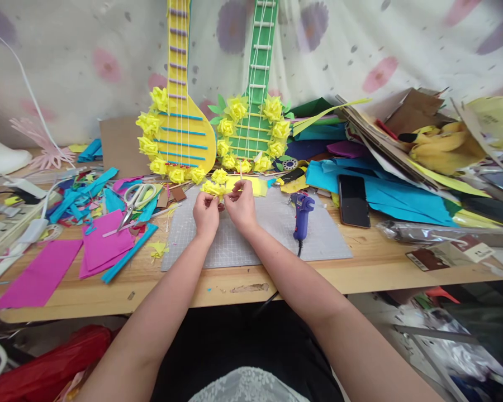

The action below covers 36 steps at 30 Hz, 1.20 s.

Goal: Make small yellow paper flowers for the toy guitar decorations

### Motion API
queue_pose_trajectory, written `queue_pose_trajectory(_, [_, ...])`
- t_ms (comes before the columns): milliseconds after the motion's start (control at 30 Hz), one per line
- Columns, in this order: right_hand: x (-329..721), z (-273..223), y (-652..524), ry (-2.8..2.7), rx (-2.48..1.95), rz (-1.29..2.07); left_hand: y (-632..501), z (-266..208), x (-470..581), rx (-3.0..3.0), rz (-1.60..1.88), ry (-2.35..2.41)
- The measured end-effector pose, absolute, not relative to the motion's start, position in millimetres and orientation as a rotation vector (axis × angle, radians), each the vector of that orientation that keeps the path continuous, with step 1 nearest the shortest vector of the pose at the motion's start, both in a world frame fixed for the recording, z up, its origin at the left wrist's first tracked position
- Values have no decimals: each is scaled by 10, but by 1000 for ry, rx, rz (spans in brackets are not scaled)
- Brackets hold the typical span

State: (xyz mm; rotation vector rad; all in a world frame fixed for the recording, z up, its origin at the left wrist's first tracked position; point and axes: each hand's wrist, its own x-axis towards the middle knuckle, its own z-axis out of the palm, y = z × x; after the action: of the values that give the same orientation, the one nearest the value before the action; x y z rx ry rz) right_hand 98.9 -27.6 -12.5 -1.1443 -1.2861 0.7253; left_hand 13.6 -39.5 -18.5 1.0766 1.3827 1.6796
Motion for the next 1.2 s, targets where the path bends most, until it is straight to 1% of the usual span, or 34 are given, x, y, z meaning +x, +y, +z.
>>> queue_pose_trajectory(300, [990, -134, -276, -1313, -1107, 743, -395, -133, 157, 825, 1715, 1215])
queue_pose_trajectory(433, [1011, -177, -246, -1317, -1094, 713, -419, -62, 165, 612, 1611, 1169])
queue_pose_trajectory(533, [1019, -202, -225, -1325, -1086, 697, -435, -20, 168, 557, 1515, 1127])
queue_pose_trajectory(667, [1026, -180, -238, -1364, -1101, 651, -421, -23, 158, 551, 1520, 1134])
queue_pose_trajectory(767, [1052, -128, -275, -1442, -1070, 554, -398, -29, 134, 542, 1559, 1147])
queue_pose_trajectory(867, [1092, -82, -314, -1636, -956, 497, -384, -9, 98, 515, 1591, 1171])
queue_pose_trajectory(1033, [1131, -50, -356, -1977, -952, 686, -373, 10, 37, 500, 1664, 1162])
queue_pose_trajectory(1200, [1146, -55, -321, -1934, -1070, 747, -374, -8, -22, 518, 1671, 1104])
